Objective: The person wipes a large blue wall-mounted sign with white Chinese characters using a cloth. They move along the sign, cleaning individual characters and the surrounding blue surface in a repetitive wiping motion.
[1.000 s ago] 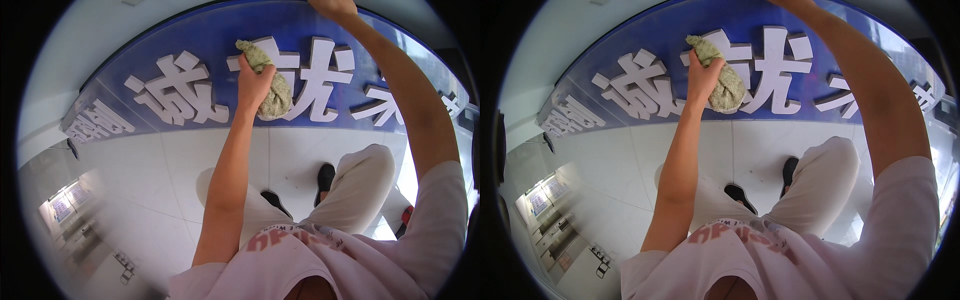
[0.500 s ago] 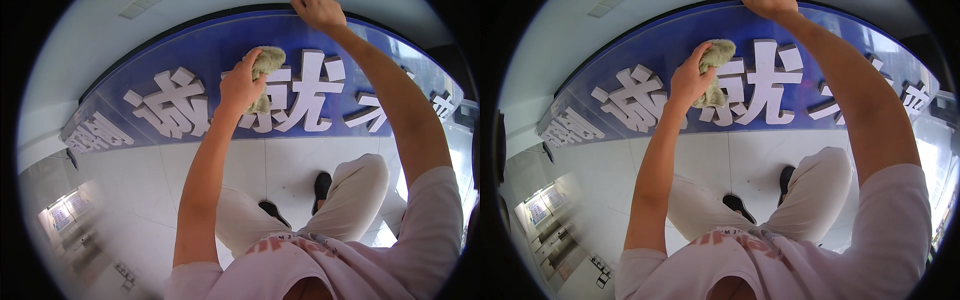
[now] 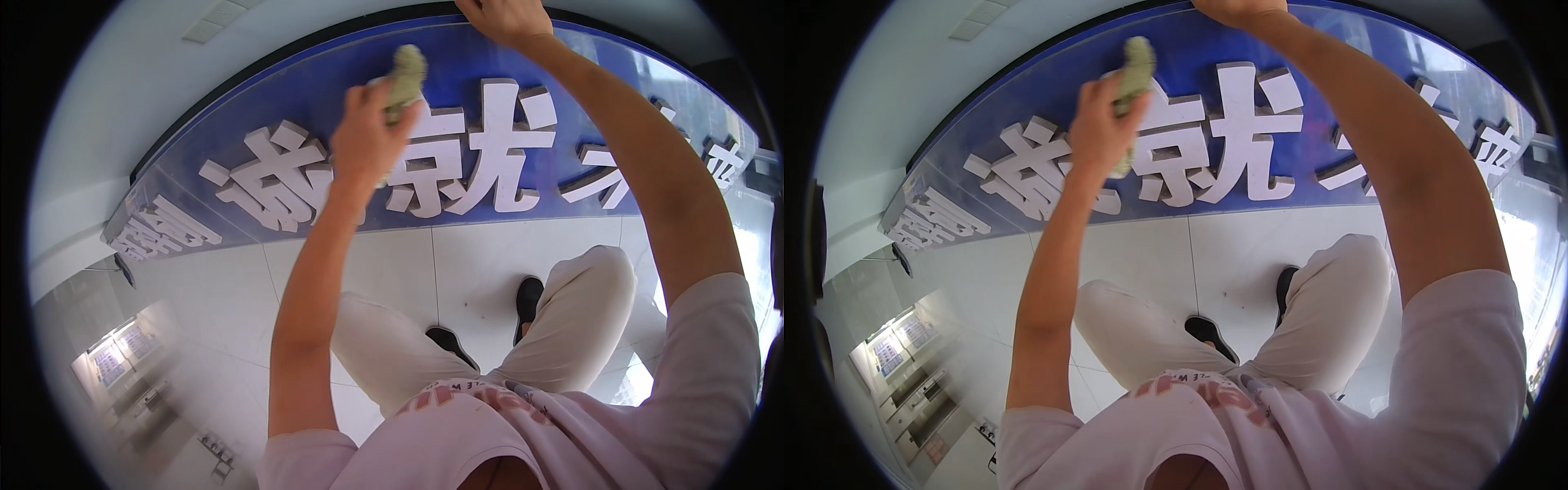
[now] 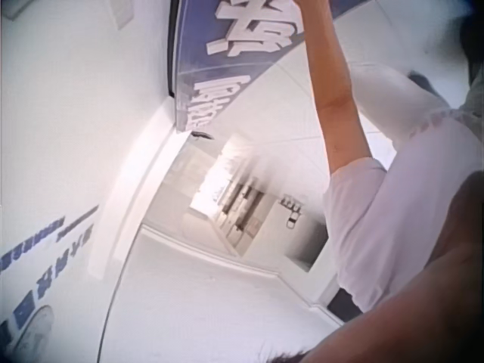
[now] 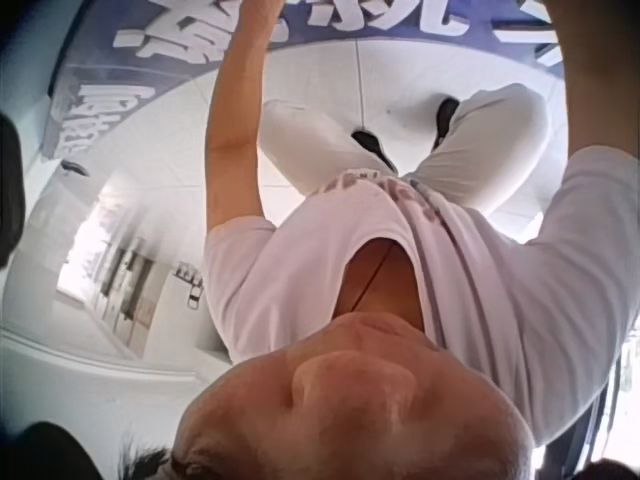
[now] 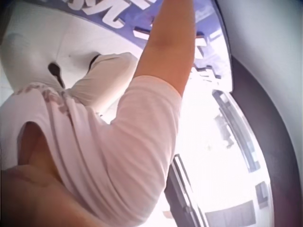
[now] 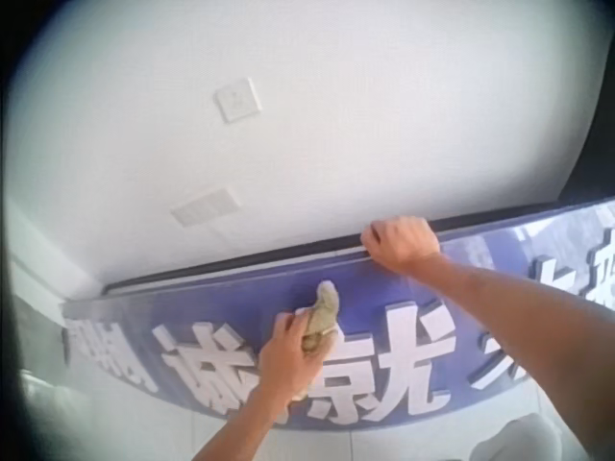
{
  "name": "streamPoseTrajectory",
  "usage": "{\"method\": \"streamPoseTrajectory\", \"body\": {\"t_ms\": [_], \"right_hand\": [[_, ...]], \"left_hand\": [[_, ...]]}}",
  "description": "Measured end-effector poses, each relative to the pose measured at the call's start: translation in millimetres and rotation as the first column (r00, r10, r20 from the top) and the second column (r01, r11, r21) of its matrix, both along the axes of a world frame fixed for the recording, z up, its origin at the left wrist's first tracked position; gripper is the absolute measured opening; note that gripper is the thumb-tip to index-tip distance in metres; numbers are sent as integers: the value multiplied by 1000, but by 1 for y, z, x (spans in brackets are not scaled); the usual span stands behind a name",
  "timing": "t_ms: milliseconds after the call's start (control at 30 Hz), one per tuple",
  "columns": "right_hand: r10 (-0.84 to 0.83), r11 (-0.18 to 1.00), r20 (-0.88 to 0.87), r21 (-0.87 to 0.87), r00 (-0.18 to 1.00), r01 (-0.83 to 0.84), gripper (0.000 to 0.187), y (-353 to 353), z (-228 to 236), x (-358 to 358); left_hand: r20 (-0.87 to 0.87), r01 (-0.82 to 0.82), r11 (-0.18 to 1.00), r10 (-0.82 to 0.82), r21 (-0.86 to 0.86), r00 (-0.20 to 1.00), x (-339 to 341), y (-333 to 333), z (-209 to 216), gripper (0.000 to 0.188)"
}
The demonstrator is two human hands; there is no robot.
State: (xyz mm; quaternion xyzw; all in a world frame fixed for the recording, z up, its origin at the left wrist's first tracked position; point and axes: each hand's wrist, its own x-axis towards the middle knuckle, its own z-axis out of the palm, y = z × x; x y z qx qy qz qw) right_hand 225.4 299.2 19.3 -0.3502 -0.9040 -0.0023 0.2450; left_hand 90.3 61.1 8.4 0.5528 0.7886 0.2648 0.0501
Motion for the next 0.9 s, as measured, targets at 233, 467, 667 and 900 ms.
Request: {"method": "streamPoseTrajectory", "body": {"t_ms": [233,467,667,900], "right_hand": [[-2,999,-35,-46,999,0,37,-1,3,2],[-41,999,-28,-23,999,41,37,3,-2,8],[80,988,-58,135,995,-72,36,1,-9,1],[2,1000,-84,32,996,1,38,1,-9,-1]], "left_hand": [[-155,9,1000,-12,-17,988,-40,-20,-34,21],[-68,84,985,-75,149,995,24,-10,8,29],[-303,49,997,-29,59,953,93,17,-52,34],[660,-28,997,-22,66,751,109,-10,-37,27]]}}
